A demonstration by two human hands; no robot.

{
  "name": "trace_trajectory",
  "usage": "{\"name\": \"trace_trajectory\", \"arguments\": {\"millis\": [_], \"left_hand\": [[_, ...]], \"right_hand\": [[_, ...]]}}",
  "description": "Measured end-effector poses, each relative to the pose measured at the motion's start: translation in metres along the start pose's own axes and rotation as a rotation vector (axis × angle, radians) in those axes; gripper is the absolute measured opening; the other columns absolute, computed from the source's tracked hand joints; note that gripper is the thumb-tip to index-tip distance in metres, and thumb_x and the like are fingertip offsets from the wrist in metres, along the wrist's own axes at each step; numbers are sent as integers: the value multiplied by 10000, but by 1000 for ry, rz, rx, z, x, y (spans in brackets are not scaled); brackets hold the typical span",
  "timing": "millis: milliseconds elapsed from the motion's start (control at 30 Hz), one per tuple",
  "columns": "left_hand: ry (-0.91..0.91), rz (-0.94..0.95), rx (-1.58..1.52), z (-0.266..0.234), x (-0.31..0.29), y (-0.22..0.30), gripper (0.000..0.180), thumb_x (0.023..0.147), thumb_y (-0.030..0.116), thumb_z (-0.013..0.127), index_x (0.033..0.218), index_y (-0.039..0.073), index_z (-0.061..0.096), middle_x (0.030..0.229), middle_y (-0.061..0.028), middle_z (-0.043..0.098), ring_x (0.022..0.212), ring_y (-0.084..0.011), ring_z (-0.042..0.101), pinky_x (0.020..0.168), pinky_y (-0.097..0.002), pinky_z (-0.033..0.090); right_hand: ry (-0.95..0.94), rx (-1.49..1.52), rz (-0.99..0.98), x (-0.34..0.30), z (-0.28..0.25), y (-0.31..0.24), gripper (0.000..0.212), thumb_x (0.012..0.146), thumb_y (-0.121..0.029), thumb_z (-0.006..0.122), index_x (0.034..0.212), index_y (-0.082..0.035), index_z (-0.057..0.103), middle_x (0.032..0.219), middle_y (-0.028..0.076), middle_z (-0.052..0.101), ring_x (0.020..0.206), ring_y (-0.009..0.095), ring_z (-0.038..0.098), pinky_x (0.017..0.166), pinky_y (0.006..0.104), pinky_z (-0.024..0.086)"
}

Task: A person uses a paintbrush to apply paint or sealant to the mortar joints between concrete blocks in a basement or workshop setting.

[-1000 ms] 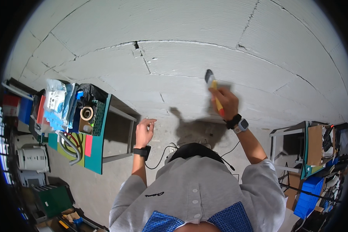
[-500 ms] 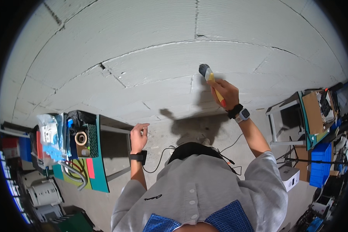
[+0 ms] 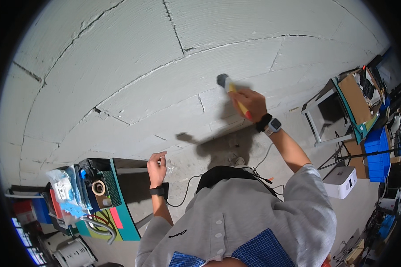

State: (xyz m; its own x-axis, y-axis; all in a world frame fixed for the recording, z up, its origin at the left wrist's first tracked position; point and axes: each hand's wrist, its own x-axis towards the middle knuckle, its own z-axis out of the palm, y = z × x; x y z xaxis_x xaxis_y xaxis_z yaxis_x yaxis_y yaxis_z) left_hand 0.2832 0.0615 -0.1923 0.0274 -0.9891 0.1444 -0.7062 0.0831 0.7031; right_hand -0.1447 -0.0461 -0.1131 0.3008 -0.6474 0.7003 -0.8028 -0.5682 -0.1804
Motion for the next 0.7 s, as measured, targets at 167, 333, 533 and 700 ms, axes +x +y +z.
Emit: {"name": "trace_trajectory", "arguments": {"millis": [167,333,533,700], "left_hand": [[-28,-17,21,7,-1,-5,169,980,45,647,1094,44,772,957,-135,720,697,-193,664,655,-315,534],[-45,7,-3,10,14,12,180,955,38,641,1074,56,775,945,-156,724,732,-261,692,646,-354,528],[-13,42,52,3,13,3,169,990,79,647,1099,42,771,954,-140,720,700,-204,659,629,-313,523],[-62,9,42,10,13,3,162,996,103,653,1085,30,767,929,-140,709,721,-215,656,647,-315,518]], "right_hand": [[31,-11,-67,-7,2,-10,247,869,-137,732,1109,-193,743,876,-3,669,768,190,681,636,344,557],[72,65,-85,4,16,-6,252,878,-145,743,1118,-220,745,877,-22,660,728,175,660,619,345,551],[106,-133,105,-28,-41,60,265,844,-71,729,1094,-155,759,877,25,695,746,226,687,629,357,555],[111,-131,78,-34,-40,51,274,852,-129,739,1124,-164,745,897,29,681,750,245,680,649,370,558]]}}
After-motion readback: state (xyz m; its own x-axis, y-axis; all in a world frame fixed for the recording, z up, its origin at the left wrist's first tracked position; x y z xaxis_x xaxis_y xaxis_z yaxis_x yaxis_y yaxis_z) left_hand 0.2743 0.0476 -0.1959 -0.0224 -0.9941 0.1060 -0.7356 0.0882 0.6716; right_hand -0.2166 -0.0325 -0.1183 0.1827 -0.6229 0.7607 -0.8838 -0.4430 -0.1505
